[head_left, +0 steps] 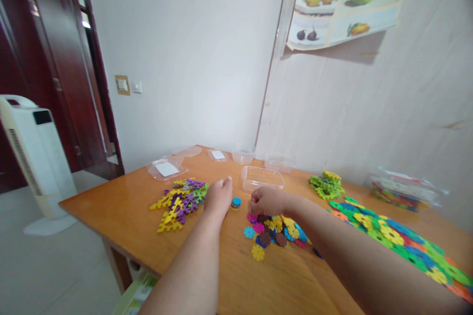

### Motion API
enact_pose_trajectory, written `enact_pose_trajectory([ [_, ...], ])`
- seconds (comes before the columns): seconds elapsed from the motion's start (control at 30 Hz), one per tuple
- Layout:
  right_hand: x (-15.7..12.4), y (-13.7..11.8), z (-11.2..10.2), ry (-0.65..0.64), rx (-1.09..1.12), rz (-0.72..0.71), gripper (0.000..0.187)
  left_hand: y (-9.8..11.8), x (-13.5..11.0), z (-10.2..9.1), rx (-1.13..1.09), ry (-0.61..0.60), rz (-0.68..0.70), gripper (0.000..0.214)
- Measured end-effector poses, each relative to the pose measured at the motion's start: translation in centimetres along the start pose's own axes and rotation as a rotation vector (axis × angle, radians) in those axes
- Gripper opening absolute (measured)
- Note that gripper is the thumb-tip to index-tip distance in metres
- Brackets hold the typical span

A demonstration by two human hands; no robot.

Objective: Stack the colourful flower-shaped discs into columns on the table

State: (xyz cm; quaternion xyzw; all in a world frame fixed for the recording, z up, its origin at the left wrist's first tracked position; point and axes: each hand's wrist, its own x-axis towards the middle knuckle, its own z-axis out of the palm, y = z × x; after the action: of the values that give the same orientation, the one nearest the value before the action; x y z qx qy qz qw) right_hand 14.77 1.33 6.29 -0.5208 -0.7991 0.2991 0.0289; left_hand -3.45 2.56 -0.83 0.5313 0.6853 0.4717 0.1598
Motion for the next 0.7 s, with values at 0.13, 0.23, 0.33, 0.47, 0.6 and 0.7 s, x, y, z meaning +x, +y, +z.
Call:
enact_pose_trajectory([
  [0.13,1.1,0.4,0.2,0.028,0.217,0.035,0.018,0.1,-0.1,0.0,0.01,0.0,-0.006,0.053],
  [0.23,2.3,0.2,0.6,0.061,0.342,0.066,0.026,0.2,-0.1,0.0,0.017,0.002,-0.004,0.052],
  [0.33,3.1,-0.3,1.3,0.092,0.415,0.103,0.03,0.3,-0.1,-0.1,0.018,0.007,-0.002,0.052],
  [0.47,3.6,-1.1,2.0,0.133,0.428,0.134,0.03,0.2,-0.1,0.0,0.019,0.007,0.0,0.051],
  [0.6,3.3,-1.3,2.1,0.175,0.369,0.126,0.03,0.2,-0.1,0.1,0.016,0.004,-0.003,0.052],
  [0.7,2.3,-1.0,1.6,0.159,0.295,0.089,0.025,0.2,-0.1,0.0,0.016,-0.003,-0.012,0.052],
])
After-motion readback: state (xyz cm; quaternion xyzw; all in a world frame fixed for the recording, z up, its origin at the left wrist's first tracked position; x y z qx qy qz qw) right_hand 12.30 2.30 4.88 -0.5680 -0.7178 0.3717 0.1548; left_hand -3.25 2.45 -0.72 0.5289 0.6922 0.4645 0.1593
